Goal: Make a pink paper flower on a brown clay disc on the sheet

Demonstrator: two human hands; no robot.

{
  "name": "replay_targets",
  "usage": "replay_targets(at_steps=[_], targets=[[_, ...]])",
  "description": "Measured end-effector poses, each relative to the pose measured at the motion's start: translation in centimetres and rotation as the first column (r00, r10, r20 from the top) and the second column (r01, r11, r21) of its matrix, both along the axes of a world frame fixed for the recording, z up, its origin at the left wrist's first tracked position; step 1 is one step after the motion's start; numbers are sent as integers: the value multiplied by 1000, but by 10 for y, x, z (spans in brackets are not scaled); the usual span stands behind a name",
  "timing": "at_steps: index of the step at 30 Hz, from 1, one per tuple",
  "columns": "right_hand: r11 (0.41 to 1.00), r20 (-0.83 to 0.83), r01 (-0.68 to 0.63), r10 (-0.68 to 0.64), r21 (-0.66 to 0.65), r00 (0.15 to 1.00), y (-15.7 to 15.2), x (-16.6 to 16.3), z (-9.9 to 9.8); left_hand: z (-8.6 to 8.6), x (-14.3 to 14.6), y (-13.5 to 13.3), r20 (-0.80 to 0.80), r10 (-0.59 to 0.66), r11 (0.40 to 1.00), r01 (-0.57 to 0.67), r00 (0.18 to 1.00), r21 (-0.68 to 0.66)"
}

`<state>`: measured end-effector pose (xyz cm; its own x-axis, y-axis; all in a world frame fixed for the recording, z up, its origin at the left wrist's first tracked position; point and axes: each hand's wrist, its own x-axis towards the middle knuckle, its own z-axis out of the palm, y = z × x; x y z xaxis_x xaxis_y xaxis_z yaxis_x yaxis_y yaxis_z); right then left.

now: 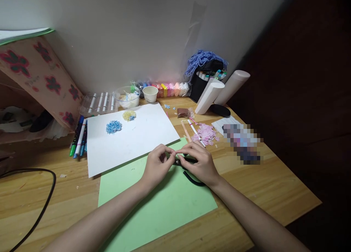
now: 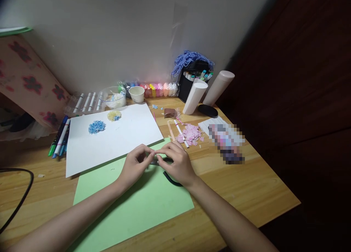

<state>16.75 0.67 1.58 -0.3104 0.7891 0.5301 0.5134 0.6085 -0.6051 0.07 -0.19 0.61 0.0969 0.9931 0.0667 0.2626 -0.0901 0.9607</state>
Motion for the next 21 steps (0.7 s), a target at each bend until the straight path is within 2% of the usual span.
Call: replay_targets(at_steps=[10,21], targets=[[1000,-29,-2,3,10,1000,-2,-1,-2,1,1,0,25,0,1000,0,1000,-13],[990,-106,-1,-14,-141,994,-2,0,-3,0,-1,0,-19,-25,1000,25,999,-5]])
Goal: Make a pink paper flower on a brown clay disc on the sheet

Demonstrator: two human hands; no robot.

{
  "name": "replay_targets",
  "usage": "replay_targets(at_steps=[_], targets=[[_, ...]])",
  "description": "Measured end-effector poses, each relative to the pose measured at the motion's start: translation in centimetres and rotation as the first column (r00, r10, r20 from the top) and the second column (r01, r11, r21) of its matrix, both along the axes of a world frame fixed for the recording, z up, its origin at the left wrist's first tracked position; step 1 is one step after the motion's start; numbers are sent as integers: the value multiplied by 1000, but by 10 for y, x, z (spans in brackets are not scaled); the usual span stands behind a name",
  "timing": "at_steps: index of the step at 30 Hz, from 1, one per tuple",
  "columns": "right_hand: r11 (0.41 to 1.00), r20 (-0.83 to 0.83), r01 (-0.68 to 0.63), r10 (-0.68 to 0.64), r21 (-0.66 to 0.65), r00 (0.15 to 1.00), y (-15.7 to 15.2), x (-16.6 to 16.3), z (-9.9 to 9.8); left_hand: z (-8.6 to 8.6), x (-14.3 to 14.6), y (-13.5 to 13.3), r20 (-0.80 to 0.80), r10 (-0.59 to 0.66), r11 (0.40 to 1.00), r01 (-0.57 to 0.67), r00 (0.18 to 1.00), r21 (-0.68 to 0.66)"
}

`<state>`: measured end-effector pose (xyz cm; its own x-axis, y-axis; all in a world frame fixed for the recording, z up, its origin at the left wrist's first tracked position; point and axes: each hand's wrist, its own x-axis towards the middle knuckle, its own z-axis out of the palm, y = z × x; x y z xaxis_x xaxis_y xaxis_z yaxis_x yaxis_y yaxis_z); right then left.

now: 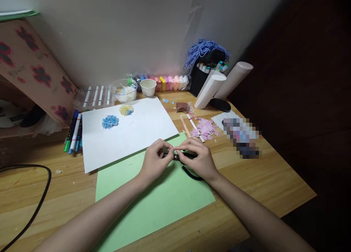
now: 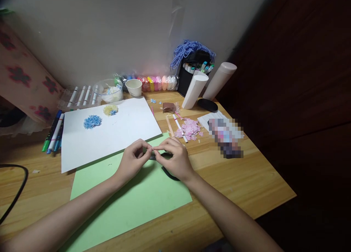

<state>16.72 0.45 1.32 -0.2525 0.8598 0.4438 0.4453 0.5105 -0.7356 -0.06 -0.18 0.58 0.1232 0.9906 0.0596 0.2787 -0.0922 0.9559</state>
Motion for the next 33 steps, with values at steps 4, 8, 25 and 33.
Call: replay_targets(at_steps=[4,8,25,33], targets=[[1000,-15,2,-2,-20,1000,0,0,1,0,1,0,5,-2,1000,2,1000,-1],[1000,-21,1,-2,-13,1000,-1,0,2,-1,1,0,8,-4,1000,4,1000,27],[992,-55,10,-17,-130,998,1,0,4,5,2,-2,-51,-34,997,37,998,63],[982,-63,17,-29,-188,998,0,0,3,5,3,-3,-128,-48,994,60,991,88]])
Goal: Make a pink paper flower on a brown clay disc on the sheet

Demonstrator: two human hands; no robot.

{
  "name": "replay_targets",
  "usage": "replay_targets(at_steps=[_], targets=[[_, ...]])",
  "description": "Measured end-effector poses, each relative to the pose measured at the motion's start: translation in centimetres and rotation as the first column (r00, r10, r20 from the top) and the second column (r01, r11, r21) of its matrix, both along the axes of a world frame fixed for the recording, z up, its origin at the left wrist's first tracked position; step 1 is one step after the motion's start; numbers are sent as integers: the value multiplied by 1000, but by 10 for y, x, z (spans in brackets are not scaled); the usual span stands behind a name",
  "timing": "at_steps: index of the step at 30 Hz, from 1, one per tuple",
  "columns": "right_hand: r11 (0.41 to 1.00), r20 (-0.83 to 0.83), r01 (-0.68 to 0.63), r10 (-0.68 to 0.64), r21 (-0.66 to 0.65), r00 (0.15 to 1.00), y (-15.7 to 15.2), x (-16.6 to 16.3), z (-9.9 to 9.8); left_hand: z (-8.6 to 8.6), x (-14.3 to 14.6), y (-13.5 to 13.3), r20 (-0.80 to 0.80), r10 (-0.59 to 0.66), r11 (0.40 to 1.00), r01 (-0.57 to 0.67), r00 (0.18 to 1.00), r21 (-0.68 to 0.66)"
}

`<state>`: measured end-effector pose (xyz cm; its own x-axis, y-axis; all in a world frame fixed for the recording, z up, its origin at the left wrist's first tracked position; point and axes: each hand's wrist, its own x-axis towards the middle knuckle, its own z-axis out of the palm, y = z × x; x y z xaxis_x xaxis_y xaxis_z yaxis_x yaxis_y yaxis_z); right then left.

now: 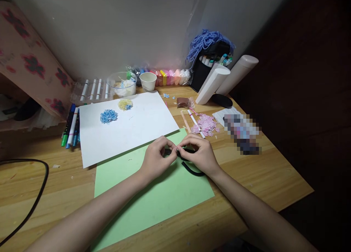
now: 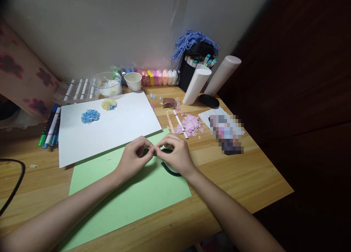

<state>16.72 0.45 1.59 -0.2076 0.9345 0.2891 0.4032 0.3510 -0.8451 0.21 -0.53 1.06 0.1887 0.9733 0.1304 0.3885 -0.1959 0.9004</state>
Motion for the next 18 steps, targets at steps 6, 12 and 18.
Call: replay_targets(at_steps=[6,12,18], targets=[[1000,3,26,-26,9,1000,0,-2,0,0,0,0,5,-3,1000,3,1000,-17],[999,-24,-9,8,-36,1000,2,0,-2,0,0,2,21,21,1000,-20,1000,-24],[997,-63,-13,8,-77,998,3,0,-3,-1,0,1,21,21,999,-20,1000,-26]])
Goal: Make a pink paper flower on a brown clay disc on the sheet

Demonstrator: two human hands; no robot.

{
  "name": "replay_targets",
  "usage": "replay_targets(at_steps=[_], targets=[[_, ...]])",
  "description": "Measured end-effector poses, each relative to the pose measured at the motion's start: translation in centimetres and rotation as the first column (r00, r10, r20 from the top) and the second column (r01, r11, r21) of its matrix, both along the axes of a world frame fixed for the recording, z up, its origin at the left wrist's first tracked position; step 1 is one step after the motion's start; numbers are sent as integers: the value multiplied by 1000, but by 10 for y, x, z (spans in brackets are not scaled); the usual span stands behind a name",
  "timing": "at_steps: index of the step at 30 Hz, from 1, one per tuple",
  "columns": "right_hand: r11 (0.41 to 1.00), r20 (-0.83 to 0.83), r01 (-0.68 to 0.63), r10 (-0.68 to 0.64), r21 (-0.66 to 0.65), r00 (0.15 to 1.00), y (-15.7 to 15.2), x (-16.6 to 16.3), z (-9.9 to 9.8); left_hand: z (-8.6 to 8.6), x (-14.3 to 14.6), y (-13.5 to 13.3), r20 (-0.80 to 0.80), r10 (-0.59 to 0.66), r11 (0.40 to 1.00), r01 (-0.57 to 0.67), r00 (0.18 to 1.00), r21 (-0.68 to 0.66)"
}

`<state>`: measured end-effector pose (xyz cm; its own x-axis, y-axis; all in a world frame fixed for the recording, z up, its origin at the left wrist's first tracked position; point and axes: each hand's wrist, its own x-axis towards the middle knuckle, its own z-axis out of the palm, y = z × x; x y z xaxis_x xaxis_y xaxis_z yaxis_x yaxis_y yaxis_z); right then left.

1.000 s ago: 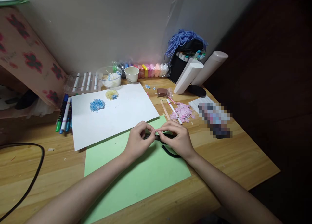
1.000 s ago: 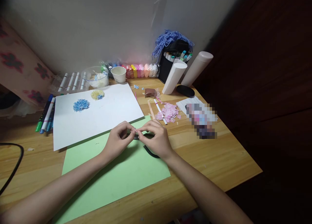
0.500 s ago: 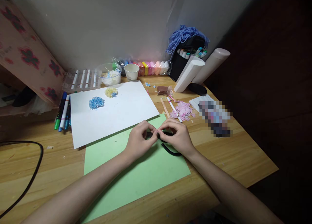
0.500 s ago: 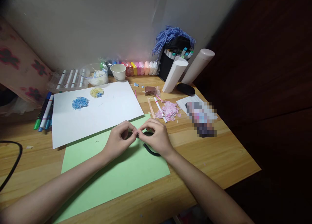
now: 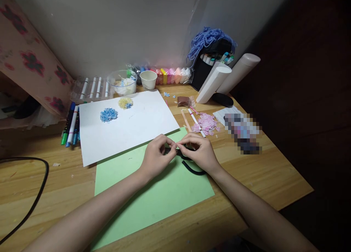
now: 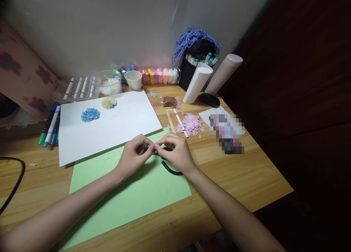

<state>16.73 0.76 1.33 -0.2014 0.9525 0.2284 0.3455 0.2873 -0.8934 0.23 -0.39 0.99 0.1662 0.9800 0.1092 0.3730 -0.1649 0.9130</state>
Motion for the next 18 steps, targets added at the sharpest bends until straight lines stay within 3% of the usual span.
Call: replay_targets(at_steps=[8,14,18], targets=[[998,-25,22,-23,-54,999,2,-1,-1,-1,0,0,-4,1,1000,-1,1000,5],[952,-108,-71,40,-298,993,8,6,-5,-2,0,0,4,-19,1000,19,1000,25],[914,-164,-127,67,-385,984,10,10,-5,0,0,-1,-6,-40,998,40,999,42]])
